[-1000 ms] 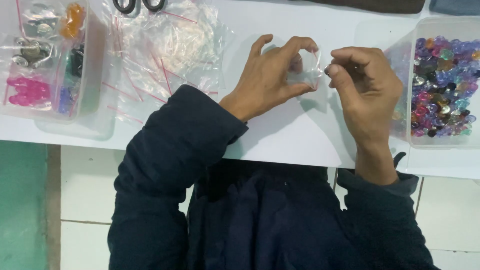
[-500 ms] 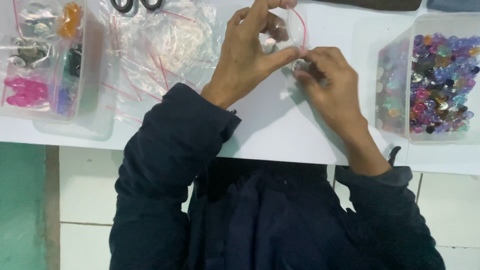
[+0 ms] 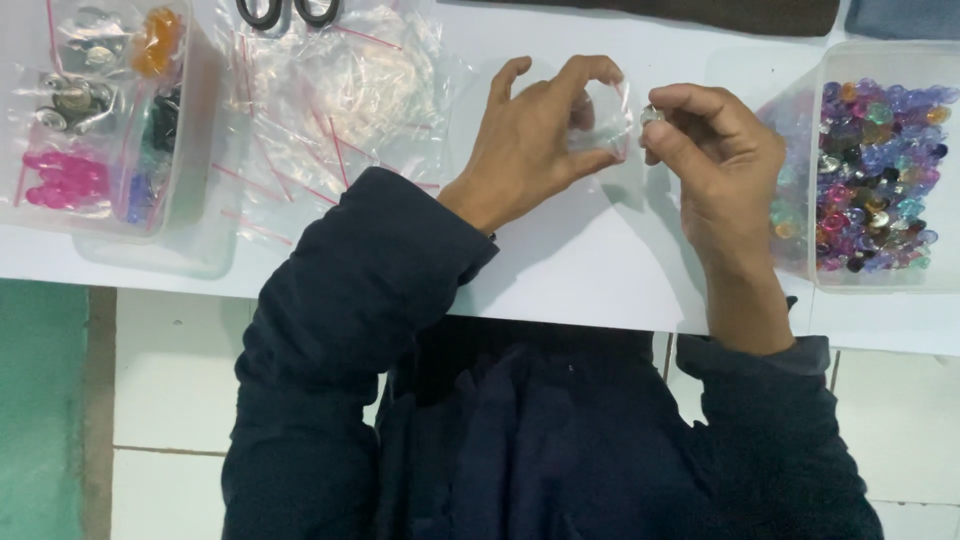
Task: Sorting and packaging small colorful buttons into plastic bags.
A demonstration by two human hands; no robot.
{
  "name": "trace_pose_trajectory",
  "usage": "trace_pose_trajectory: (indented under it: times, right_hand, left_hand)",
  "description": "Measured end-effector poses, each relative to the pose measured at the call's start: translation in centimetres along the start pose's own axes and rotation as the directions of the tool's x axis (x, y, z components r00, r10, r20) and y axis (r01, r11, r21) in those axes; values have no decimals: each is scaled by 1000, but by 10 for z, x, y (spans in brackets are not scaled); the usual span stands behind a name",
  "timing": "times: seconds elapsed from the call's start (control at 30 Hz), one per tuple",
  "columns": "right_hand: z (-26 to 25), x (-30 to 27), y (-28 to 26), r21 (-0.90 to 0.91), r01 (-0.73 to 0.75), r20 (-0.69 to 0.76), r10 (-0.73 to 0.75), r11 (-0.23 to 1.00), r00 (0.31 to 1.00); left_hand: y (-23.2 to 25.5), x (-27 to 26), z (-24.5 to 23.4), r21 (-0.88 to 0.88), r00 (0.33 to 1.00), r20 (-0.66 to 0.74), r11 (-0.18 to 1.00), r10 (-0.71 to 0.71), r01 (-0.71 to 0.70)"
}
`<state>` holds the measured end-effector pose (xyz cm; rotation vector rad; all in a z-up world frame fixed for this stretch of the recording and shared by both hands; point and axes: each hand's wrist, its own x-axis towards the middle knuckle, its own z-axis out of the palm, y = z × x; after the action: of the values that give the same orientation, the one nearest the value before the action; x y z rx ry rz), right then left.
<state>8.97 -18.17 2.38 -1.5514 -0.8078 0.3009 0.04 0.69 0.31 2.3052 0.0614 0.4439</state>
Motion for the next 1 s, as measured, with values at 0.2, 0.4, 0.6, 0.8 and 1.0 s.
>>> trace_pose_trajectory:
  times: [0.2, 0.4, 0.6, 0.8, 1.0]
  right_hand:
    - [6, -3, -12, -278, 163, 33, -160, 947, 987]
    - [8, -5, -21, -466, 263, 100, -245, 844, 964]
    - [11, -6, -31, -402, 297, 112, -276, 866, 955]
    - [14, -8, -21, -298, 121, 77, -103, 947, 992]
    - [-2, -3, -2, 52, 44, -11, -44, 998, 999]
  left_hand:
    - [-1, -2, 8, 63, 999, -5, 997, 34, -34]
    - [-3, -3, 13, 112, 998, -21, 992, 62, -59]
    - [1, -4, 10, 9, 998, -62, 999, 32, -31]
    - [7, -4, 6, -128, 1000, -22, 992, -2, -1]
    - [23, 1, -23, -619, 985, 158, 770, -71, 155]
